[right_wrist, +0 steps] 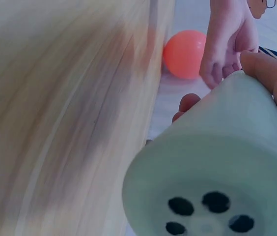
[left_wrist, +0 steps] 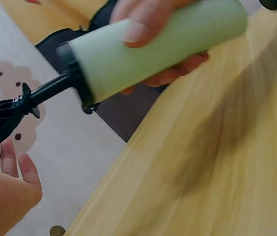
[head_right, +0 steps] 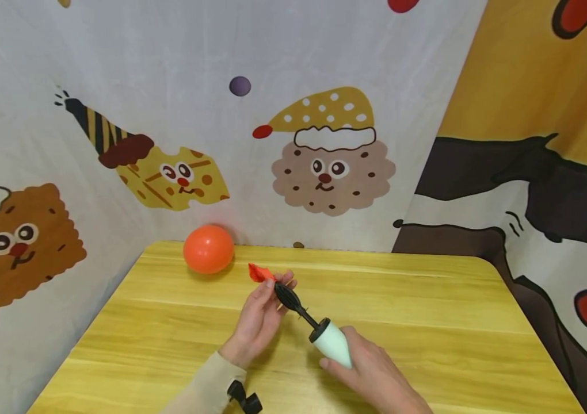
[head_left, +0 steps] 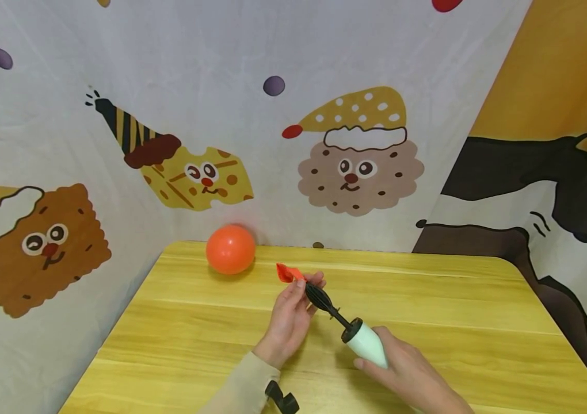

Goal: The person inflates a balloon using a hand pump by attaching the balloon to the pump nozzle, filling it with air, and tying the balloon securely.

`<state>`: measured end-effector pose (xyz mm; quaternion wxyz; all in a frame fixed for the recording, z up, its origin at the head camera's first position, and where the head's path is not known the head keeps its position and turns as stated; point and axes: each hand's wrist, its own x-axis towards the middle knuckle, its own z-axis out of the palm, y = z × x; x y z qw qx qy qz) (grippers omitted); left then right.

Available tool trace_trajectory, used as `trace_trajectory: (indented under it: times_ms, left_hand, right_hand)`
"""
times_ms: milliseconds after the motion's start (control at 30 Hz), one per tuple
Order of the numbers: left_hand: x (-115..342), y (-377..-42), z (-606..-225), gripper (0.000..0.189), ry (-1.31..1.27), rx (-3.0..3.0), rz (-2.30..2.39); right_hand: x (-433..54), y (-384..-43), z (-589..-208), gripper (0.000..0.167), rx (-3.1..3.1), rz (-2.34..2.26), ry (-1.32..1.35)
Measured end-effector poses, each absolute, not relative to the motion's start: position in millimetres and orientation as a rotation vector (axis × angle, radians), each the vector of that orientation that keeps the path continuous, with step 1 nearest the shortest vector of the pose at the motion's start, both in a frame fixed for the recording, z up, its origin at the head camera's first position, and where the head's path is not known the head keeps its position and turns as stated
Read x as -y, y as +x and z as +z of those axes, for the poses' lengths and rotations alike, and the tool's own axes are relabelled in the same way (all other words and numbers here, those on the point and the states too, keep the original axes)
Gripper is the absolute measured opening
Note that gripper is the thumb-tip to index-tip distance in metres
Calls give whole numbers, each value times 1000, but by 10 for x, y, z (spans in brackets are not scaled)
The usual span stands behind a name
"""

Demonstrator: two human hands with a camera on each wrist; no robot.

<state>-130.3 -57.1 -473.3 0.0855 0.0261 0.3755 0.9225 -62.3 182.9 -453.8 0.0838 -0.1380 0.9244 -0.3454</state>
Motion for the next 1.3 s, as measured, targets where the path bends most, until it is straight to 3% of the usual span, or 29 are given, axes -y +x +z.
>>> trace_trajectory:
  times_ms: [433, 700, 933, 1300]
  left_hand:
    - [437, -1233, -4723, 26, 269, -1314, 2664]
    - [524, -1286, -4603, 57, 447, -1088, 2625]
    - [529, -1411, -4516, 39, 469, -808, 2674]
    - [498, -1433, -4483, 45, 444, -611, 2731]
  right_hand:
    - [-1634, -662, -4540, 56, -2730, -1214, -443]
    - [-1546, -728, -4455, 50, -2631, -1373, -467]
    - [-1528, -811, -4412, 44, -2186, -1581, -493]
    - [-1465, -870, -4463, 35, -1488, -1868, -456]
